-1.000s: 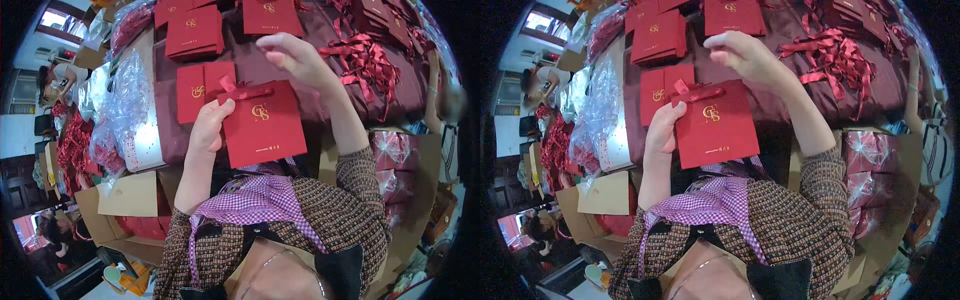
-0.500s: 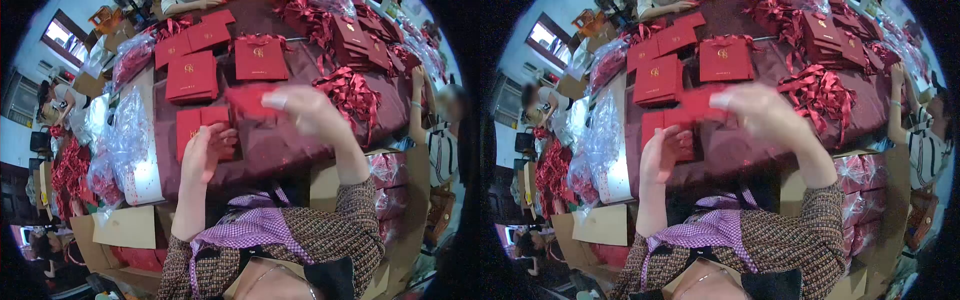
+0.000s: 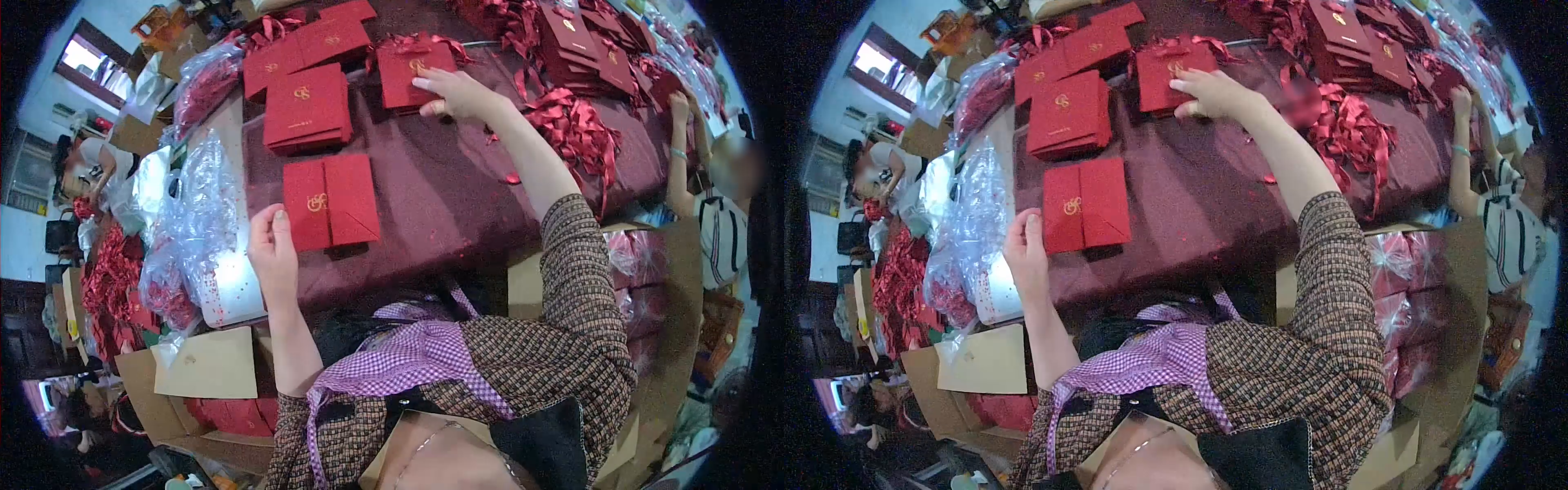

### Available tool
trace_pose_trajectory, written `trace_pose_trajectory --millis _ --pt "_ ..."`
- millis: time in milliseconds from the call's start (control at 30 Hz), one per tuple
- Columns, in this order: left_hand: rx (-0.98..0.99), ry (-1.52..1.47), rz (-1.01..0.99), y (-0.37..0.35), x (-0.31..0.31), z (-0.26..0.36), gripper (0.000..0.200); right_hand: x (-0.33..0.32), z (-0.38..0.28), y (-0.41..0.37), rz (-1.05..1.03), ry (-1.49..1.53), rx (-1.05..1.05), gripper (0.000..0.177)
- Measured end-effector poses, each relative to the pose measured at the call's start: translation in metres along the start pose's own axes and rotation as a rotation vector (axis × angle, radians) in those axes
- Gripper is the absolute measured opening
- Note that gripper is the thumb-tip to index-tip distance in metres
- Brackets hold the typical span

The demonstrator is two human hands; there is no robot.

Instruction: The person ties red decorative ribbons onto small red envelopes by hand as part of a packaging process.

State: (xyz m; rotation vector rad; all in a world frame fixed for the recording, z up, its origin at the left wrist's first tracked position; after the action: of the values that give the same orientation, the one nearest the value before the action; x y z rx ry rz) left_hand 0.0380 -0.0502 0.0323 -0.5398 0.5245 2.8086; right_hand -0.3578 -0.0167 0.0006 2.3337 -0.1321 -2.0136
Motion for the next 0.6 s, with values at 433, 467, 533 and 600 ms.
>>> trace_pose_trajectory --millis 433,467,533,600 --pt "0.160 0.527 -0.036 0.014 0.025 -0.019 0.037 -0.021 0.008 -0.130 0.226 -0.007 0.011 0.020" --pt "0.173 0.544 -0.062 0.015 0.028 -0.019 0.038 -0.012 0.014 -0.130 0.183 0.084 0.055 0.015" --pt "0.159 0.566 -0.056 0.015 0.028 -0.018 0.040 -0.011 0.016 -0.132 0.282 0.111 0.065 0.010" --pt "0.194 0.624 -0.043 0.015 0.029 -0.015 0.042 -0.012 0.007 -0.127 0.308 0.094 0.075 0.008"
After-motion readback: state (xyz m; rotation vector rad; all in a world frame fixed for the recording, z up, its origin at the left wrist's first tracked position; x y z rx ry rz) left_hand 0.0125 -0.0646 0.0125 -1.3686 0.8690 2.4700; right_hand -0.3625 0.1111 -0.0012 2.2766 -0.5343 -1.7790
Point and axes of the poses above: each hand's wrist, its own y-axis towards the middle knuckle, its own x-axis out of the palm, z = x × y, the point moved 7 cm from there along y, towards the middle knuckle, and after that the axes turned 2 degrees about y, right-handed, at the moved point
